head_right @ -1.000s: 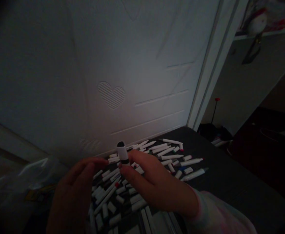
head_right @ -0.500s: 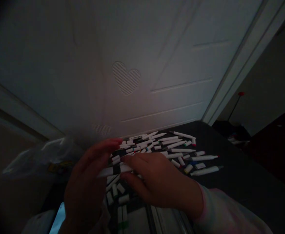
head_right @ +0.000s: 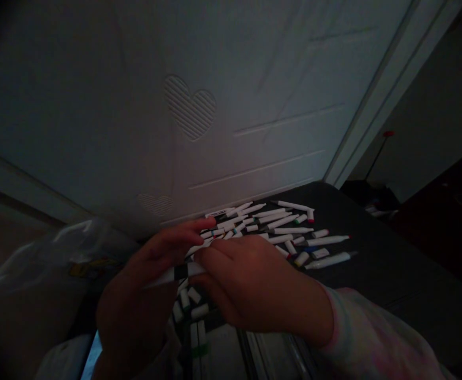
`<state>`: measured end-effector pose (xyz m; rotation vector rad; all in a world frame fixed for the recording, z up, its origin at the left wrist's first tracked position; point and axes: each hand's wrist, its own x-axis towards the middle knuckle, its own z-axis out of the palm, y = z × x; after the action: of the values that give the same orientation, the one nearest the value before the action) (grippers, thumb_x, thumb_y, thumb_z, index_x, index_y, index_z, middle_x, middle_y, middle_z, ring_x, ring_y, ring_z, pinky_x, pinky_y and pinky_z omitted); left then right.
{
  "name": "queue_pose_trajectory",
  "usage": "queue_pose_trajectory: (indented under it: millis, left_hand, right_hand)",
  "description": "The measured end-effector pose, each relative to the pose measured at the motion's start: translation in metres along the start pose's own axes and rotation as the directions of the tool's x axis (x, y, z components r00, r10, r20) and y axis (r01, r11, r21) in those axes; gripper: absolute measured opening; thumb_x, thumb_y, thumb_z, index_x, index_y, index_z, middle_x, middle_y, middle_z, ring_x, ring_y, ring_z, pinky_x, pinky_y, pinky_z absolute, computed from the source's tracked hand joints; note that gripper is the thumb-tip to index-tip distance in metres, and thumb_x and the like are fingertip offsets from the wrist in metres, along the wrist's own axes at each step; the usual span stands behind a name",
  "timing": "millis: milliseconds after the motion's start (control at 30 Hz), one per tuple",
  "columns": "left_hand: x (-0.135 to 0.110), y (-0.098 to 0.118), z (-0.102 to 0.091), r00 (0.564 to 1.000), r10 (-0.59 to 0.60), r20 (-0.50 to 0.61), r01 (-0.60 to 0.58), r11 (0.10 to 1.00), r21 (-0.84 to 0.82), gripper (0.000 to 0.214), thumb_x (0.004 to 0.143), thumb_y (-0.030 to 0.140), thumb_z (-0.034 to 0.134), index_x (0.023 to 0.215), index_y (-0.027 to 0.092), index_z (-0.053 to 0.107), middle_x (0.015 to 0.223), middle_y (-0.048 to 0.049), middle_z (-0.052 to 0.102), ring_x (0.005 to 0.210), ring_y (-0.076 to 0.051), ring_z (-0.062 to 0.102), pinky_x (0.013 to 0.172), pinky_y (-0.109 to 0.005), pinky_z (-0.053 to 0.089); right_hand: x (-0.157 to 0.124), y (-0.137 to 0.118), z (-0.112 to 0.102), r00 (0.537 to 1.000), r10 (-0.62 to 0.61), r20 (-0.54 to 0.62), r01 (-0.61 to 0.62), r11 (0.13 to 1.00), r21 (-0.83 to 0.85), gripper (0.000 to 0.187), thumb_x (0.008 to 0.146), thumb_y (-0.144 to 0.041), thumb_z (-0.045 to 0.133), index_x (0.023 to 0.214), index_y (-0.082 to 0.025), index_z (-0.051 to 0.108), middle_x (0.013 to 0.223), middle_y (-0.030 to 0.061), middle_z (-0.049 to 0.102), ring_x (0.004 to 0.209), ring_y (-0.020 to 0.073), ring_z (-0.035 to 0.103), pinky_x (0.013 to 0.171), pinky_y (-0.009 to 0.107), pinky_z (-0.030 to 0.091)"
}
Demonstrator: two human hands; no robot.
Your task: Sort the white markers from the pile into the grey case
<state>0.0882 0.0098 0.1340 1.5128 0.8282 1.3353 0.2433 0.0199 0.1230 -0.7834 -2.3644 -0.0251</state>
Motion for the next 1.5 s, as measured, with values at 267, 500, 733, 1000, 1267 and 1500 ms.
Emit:
queue_pose_trajectory:
  millis: [267, 500, 733, 1000, 1267, 1500]
  left_hand:
    - [0.001, -0.001, -0.006, 0.998, 0.041, 0.055, -0.042, 0.999, 0.021, 0.040, 0.070, 0.003, 0.035, 0.090, 0.024, 0.062, 0.110, 0.0011, 0.063, 0.108, -0.021, 0.053, 0.098, -0.039, 0.038]
    - [-0.001, 0.005, -0.009, 0.999, 0.010, 0.043, -0.014, 0.995, 0.102, 0.035, 0.075, 0.007, 0.033, 0.083, 0.020, 0.064, 0.108, -0.0024, 0.064, 0.108, -0.022, 0.053, 0.098, -0.038, 0.035]
    - [0.003, -0.005, 0.001, 0.991, -0.112, 0.076, 0.114, 0.993, -0.021, 0.026, 0.075, 0.014, 0.039, 0.084, 0.018, 0.063, 0.103, -0.0027, 0.063, 0.105, -0.019, 0.053, 0.096, -0.032, 0.036]
    - [-0.026, 0.028, -0.015, 0.920, 0.116, -0.374, -0.128, 0.992, -0.008, 0.016, 0.080, 0.027, 0.046, 0.080, 0.021, 0.061, 0.090, 0.0000, 0.062, 0.090, -0.015, 0.057, 0.084, -0.030, 0.044]
    - [-0.131, -0.032, -0.030, 0.911, -0.231, -0.343, 0.387, 0.767, 0.512, 0.019, 0.083, 0.027, 0.047, 0.097, 0.020, 0.057, 0.094, -0.0028, 0.062, 0.087, -0.016, 0.058, 0.080, -0.030, 0.045]
    - [-0.202, -0.077, -0.016, 0.982, 0.014, -0.191, 0.157, 0.511, 0.845, 0.024, 0.078, 0.014, 0.048, 0.100, 0.019, 0.055, 0.100, -0.0077, 0.059, 0.096, -0.019, 0.054, 0.083, -0.037, 0.047]
  right_hand:
    - [0.003, -0.004, 0.004, 1.000, -0.015, -0.021, 0.015, 1.000, -0.014, 0.011, 0.084, -0.021, 0.042, 0.088, -0.014, 0.049, 0.076, 0.0029, 0.060, 0.066, 0.0133, 0.054, 0.055, 0.025, 0.034]
    - [0.005, -0.008, 0.010, 0.999, 0.016, -0.037, -0.016, 1.000, 0.002, 0.017, 0.086, -0.025, 0.040, 0.088, -0.014, 0.052, 0.073, 0.0039, 0.061, 0.062, 0.0139, 0.054, 0.053, 0.025, 0.033]
    - [0.006, -0.009, 0.017, 0.994, 0.083, 0.067, -0.097, 0.967, 0.234, 0.014, 0.085, -0.019, 0.041, 0.086, -0.012, 0.053, 0.072, 0.0039, 0.060, 0.062, 0.0107, 0.052, 0.057, 0.022, 0.036]
    - [-0.008, -0.016, 0.002, 0.977, 0.094, 0.192, -0.171, 0.883, 0.438, 0.018, 0.086, -0.025, 0.044, 0.079, -0.013, 0.055, 0.086, 0.0044, 0.052, 0.084, 0.0101, 0.048, 0.076, 0.022, 0.039]
    - [-0.045, -0.023, 0.055, 0.784, 0.204, 0.587, -0.604, 0.472, 0.642, 0.047, 0.083, -0.030, 0.049, 0.124, -0.016, 0.034, 0.062, -0.0051, 0.047, 0.055, 0.0066, 0.047, 0.051, 0.018, 0.038]
    - [-0.063, -0.023, 0.086, 0.657, 0.159, 0.737, -0.731, 0.375, 0.570, 0.042, 0.086, -0.030, 0.041, 0.124, -0.013, 0.037, 0.058, -0.0048, 0.053, 0.052, 0.0069, 0.055, 0.053, 0.019, 0.045]
